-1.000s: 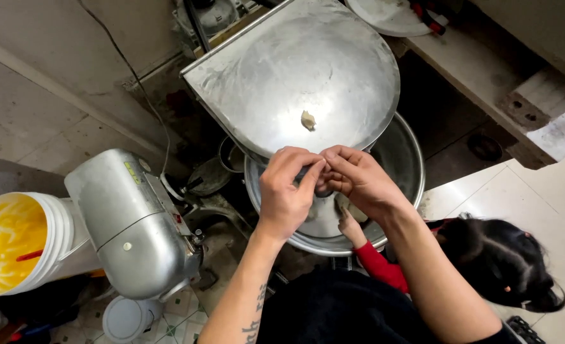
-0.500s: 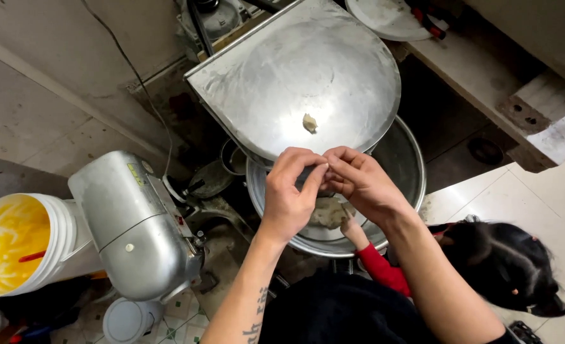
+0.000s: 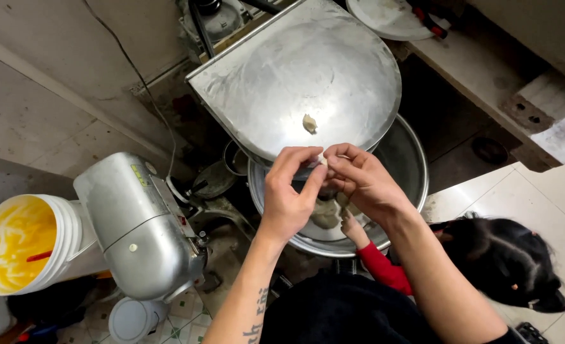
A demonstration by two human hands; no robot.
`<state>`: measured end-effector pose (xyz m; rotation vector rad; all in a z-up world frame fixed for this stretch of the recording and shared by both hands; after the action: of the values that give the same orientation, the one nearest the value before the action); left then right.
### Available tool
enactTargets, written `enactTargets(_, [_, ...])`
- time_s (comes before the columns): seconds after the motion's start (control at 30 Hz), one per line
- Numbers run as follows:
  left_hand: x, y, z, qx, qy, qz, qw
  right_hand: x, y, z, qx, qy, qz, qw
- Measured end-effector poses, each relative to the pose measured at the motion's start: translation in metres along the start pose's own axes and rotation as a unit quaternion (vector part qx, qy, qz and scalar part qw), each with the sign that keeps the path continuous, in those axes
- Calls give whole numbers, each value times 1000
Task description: Adding small pieces of dough into an industrial mixer and operating the control panel to start the mixing process.
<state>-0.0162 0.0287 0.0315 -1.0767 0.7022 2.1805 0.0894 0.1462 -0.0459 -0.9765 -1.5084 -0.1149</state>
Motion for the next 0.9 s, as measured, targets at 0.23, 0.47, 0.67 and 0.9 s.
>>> enactTargets(0.23, [6,-4,-3,-4,-3,19,1000,0,-5,-5,16,-17,18,1000])
enactTargets(0.47, [7,-7,-8,-3,14,20,1000,-10,10,-1,15,-10,30,999])
enactTargets(0.67, [9,-20,-15,55,-49,114,991,-14,3,-11,12,-59,46,997])
enactTargets(0.9, [28,-43,-36,171,22,118,978,-96,101,-33,-93,-159,34,982])
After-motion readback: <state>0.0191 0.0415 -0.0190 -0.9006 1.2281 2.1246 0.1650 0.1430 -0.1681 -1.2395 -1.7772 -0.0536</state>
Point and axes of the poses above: each hand's wrist, its own z-axis towards the middle knuckle, its own y-axis out of the back of the hand, x = y × z, the point moved 5 cm from there along z, towards the middle knuckle, and after that the axes turned 2 degrees about -z, right-handed, at the moved point
